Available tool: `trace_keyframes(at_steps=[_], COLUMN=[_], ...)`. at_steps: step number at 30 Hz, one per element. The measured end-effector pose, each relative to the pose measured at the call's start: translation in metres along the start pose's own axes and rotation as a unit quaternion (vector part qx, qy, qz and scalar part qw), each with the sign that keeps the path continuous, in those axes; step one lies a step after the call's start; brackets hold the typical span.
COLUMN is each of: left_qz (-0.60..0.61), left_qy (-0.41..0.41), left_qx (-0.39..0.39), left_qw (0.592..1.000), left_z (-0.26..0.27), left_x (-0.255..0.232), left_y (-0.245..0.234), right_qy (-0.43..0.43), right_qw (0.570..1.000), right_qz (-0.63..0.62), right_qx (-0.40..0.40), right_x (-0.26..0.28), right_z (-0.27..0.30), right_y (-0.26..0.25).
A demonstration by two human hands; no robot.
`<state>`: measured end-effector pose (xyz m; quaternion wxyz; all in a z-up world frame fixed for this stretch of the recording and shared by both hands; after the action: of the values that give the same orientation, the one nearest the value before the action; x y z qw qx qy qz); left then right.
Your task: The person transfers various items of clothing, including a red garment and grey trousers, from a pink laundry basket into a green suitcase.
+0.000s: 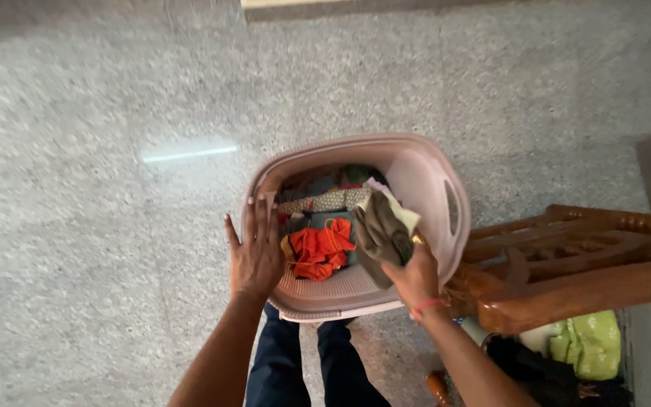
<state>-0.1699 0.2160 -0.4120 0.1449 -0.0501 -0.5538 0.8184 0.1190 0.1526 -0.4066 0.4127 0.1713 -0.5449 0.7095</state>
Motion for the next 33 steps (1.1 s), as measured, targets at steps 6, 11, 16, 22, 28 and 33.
trace_keyframes(at_steps=[6, 11, 16, 22, 28, 33], left_qz=[0.094, 0.075, 0.108, 0.149, 0.148, 0.144], left_qy=[0.027, 0.024, 0.02, 0.032, 0.037, 0.037], left_qx=[-0.028, -0.081, -0.119, -0.151, -0.137, -0.136], left_qw=[0.995, 0.994, 0.987, 0.977, 0.979, 0.98], left_z=[-0.003, 0.0, 0.001, 0.004, 0.002, 0.001], left_x=[0.003, 0.004, 0.008, 0.012, 0.012, 0.012], left_y=[0.022, 0.025, 0.014, 0.006, 0.014, 0.01], right_qy=[-0.121, -0.192, -0.299, -0.306, -0.267, -0.247], right_qw=[0.981, 0.94, 0.886, 0.827, 0.834, 0.898], right_qz=[0.152, 0.266, 0.332, 0.451, 0.449, 0.294], right_qx=[0.031, 0.09, 0.125, 0.138, 0.181, 0.216], right_x=[0.041, 0.061, 0.075, 0.053, 0.007, 0.015], right_z=[-0.058, -0.088, -0.118, -0.159, -0.179, -0.169], right_y=[0.058, 0.098, 0.146, 0.213, 0.273, 0.263])
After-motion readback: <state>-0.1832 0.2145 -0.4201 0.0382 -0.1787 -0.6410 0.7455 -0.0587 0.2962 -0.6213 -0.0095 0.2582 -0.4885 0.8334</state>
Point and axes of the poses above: each hand's wrist, its own z-axis away from the middle knuckle, its own y-axis out of the palm, x = y × z, the point moved 9 cm from there along -z, towards the middle knuckle, and after that the axes turned 6 degrees about x, right-handed, at the moved point
